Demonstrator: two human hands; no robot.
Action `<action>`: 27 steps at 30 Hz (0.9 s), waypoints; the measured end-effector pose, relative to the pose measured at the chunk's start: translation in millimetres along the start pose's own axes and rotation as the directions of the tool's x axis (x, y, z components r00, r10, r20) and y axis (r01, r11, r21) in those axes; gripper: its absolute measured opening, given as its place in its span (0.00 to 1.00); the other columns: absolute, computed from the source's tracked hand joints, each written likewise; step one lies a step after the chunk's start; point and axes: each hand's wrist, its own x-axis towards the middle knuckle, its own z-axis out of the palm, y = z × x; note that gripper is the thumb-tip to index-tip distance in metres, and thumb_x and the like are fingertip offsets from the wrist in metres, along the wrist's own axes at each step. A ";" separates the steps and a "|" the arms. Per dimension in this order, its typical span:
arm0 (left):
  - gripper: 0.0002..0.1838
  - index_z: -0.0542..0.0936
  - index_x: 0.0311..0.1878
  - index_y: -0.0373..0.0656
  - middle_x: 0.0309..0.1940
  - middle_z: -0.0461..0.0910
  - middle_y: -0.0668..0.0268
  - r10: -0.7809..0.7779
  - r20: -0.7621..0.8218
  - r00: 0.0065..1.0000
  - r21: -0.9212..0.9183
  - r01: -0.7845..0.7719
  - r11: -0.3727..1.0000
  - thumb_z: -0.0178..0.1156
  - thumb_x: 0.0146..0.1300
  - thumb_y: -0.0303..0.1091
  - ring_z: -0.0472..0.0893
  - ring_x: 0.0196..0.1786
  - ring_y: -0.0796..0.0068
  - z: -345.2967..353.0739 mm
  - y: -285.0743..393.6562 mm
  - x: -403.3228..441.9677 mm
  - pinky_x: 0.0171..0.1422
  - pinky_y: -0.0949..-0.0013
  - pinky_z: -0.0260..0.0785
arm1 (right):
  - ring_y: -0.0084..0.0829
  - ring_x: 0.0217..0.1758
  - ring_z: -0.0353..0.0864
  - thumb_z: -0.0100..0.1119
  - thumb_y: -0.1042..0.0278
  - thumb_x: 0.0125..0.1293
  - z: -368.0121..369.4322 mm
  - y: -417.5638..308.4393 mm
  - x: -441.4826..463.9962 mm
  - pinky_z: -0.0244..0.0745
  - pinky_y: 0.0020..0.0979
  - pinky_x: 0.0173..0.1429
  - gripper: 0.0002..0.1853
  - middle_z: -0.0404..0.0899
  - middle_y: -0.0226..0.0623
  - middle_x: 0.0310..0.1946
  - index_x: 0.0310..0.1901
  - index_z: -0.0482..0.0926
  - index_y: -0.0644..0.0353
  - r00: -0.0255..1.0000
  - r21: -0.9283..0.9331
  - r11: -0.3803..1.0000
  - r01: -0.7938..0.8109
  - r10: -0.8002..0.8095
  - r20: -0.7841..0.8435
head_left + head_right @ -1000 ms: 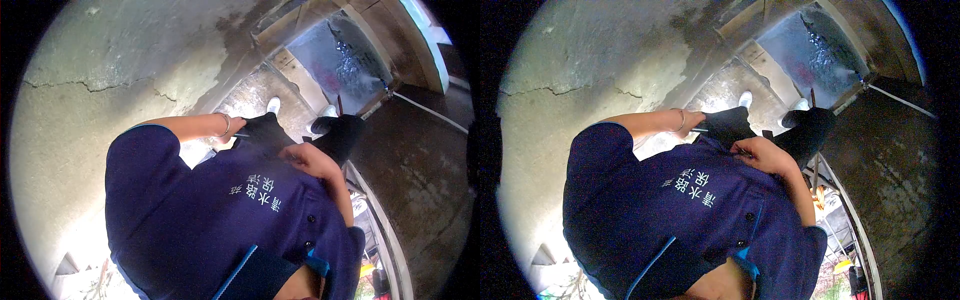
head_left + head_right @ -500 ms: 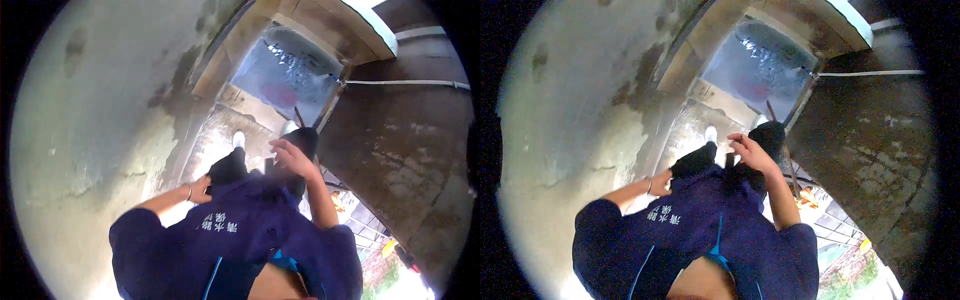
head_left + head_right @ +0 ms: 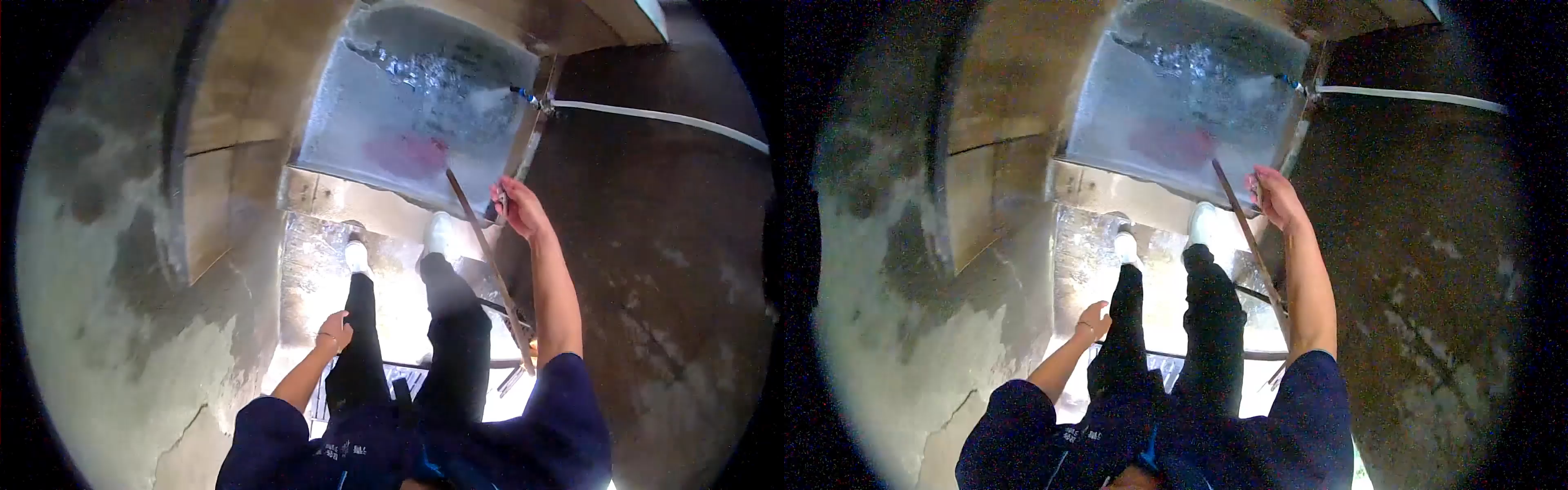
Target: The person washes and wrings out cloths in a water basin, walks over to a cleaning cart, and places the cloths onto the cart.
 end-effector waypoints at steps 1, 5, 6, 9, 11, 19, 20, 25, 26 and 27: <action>0.19 0.68 0.46 0.37 0.45 0.68 0.52 -0.029 0.085 0.996 0.050 0.025 0.998 0.47 0.49 0.33 0.67 0.49 0.58 14.3 5.6 19.7 0.55 0.66 0.58 | 0.25 0.32 0.73 0.41 0.69 0.59 -3.5 -1.8 8.6 0.68 0.21 0.31 0.12 0.72 0.38 0.36 0.44 0.62 0.64 1.000 0.001 1.000 -0.012 0.012 -0.015; 0.24 0.62 0.51 0.38 0.47 0.65 0.54 -0.031 0.122 0.992 0.191 0.007 0.982 0.48 0.48 0.34 0.65 0.50 0.58 68.3 13.1 60.6 0.54 0.63 0.59 | 0.28 0.40 0.73 0.41 0.70 0.61 -13.6 -8.1 44.7 0.70 0.22 0.38 0.14 0.71 0.43 0.42 0.47 0.60 0.65 0.999 -0.072 0.997 0.009 -0.011 -0.035; 0.26 0.59 0.53 0.40 0.50 0.62 0.55 -0.080 0.121 0.989 0.237 0.050 0.970 0.49 0.49 0.35 0.64 0.51 0.58 75.3 13.4 60.7 0.54 0.61 0.59 | 0.28 0.41 0.73 0.41 0.70 0.60 -18.6 -5.7 54.3 0.70 0.23 0.40 0.13 0.71 0.42 0.41 0.46 0.61 0.65 0.999 -0.045 0.999 0.015 -0.017 -0.035; 0.31 0.54 0.57 0.45 0.54 0.57 0.58 -0.218 0.167 0.962 0.345 0.150 0.927 0.50 0.49 0.39 0.60 0.55 0.58 84.0 12.1 64.7 0.54 0.57 0.58 | 0.27 0.39 0.73 0.45 0.69 0.59 -36.8 8.9 82.8 0.70 0.25 0.42 0.12 0.73 0.37 0.38 0.43 0.65 0.64 0.995 -0.014 0.999 0.042 -0.043 -0.091; 0.31 0.54 0.57 0.46 0.53 0.58 0.59 -0.192 0.033 0.981 0.460 0.156 0.874 0.51 0.49 0.40 0.59 0.55 0.59 84.6 12.8 62.4 0.54 0.57 0.57 | 0.26 0.40 0.73 0.47 0.68 0.59 -52.8 16.0 99.8 0.71 0.26 0.42 0.12 0.73 0.37 0.37 0.41 0.68 0.65 0.969 -0.124 0.982 0.141 -0.162 -0.188; 0.26 0.62 0.52 0.45 0.48 0.64 0.62 -0.120 0.005 0.993 0.504 0.101 0.858 0.50 0.47 0.38 0.64 0.50 0.61 60.8 23.7 87.8 0.49 0.57 0.60 | 0.21 0.34 0.71 0.47 0.66 0.59 -104.4 -21.8 156.8 0.64 0.21 0.40 0.07 0.75 0.36 0.32 0.34 0.67 0.61 0.769 -0.517 0.742 0.426 -0.598 -0.225; 0.23 0.65 0.48 0.44 0.45 0.66 0.62 -0.062 -0.054 0.997 0.495 0.081 0.865 0.50 0.46 0.37 0.66 0.47 0.61 61.4 21.2 90.0 0.45 0.57 0.63 | 0.20 0.33 0.71 0.48 0.66 0.58 -100.6 -33.9 159.9 0.64 0.21 0.40 0.08 0.75 0.34 0.30 0.34 0.67 0.62 0.713 -0.644 0.635 0.427 -0.675 -0.192; 0.18 0.68 0.42 0.44 0.42 0.68 0.62 0.000 -0.081 0.997 0.464 0.038 0.885 0.51 0.45 0.36 0.67 0.46 0.62 48.6 21.9 98.3 0.44 0.60 0.64 | 0.25 0.35 0.75 0.52 0.65 0.55 -156.5 -85.3 217.6 0.67 0.24 0.41 0.12 0.76 0.36 0.32 0.41 0.72 0.57 0.541 -0.949 0.187 0.253 -0.841 -0.022; 0.17 0.69 0.40 0.44 0.41 0.68 0.62 -0.018 -0.075 0.997 0.459 0.051 0.887 0.51 0.45 0.36 0.68 0.45 0.63 45.9 24.7 99.1 0.44 0.61 0.64 | 0.23 0.36 0.74 0.51 0.65 0.56 -156.5 -93.9 224.0 0.67 0.23 0.41 0.12 0.76 0.34 0.33 0.41 0.72 0.59 0.545 -0.986 0.087 0.140 -0.839 0.004; 0.15 0.70 0.38 0.44 0.40 0.69 0.62 -0.036 -0.070 0.997 0.455 0.064 0.888 0.51 0.44 0.36 0.68 0.45 0.63 44.0 25.7 100.8 0.44 0.62 0.64 | 0.22 0.37 0.73 0.49 0.65 0.57 -154.0 -102.7 227.4 0.66 0.23 0.42 0.12 0.76 0.32 0.33 0.41 0.71 0.61 0.552 -0.999 -0.017 0.027 -0.834 0.029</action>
